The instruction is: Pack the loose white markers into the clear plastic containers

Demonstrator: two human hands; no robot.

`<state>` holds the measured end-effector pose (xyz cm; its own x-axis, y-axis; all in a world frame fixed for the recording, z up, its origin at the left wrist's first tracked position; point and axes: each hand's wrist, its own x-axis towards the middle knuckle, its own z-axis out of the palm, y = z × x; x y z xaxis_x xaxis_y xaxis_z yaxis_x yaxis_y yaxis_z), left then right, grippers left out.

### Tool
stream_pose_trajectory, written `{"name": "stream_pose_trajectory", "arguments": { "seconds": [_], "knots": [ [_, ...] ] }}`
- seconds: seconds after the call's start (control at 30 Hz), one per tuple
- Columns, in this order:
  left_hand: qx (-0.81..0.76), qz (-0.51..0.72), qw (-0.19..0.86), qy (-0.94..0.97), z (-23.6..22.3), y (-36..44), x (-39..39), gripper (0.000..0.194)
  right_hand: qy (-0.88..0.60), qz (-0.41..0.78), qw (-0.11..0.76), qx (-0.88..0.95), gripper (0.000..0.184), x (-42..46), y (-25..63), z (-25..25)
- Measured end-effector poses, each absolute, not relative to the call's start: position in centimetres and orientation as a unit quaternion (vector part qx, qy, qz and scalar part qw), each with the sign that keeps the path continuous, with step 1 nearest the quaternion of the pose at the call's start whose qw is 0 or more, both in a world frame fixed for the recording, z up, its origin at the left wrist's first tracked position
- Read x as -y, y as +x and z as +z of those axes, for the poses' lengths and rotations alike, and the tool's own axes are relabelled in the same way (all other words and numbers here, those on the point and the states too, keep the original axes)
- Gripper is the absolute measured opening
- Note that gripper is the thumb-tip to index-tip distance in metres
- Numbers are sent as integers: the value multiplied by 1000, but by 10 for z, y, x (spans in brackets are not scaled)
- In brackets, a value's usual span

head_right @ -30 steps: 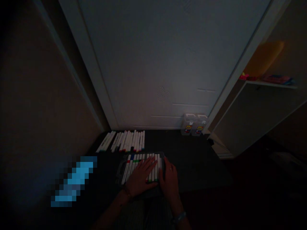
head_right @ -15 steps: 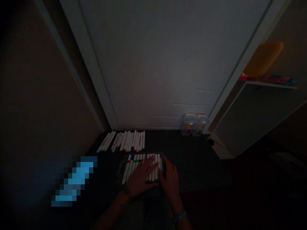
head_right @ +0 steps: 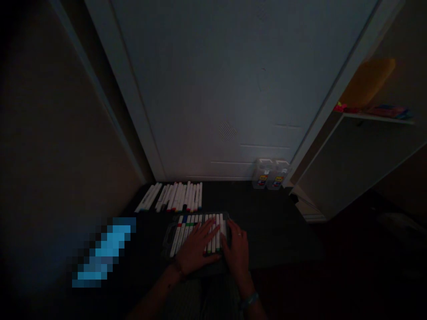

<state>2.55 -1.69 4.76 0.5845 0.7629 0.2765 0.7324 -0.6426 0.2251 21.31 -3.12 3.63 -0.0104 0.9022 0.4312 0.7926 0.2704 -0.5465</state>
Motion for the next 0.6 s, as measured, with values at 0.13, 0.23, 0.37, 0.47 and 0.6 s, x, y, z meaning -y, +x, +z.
{"name": "stream_pose_trajectory", "arguments": {
  "seconds": [0.13,0.23,0.37,0.47,0.6],
  "knots": [
    [-426,180,44,885,50,27,18,88,-601,81,368,705,41,32,214,36],
    [-426,180,47,885,51,27,18,84,-599,91,368,706,40,34,215,35],
    [-423,176,50,887,50,26,18,79,-595,88,364,711,41,34,216,33],
    [-425,172,47,887,49,26,18,80,-593,78,363,714,41,33,216,31],
    [-423,172,46,888,46,25,17,83,-592,73,361,717,41,32,216,29]
  ]
}}
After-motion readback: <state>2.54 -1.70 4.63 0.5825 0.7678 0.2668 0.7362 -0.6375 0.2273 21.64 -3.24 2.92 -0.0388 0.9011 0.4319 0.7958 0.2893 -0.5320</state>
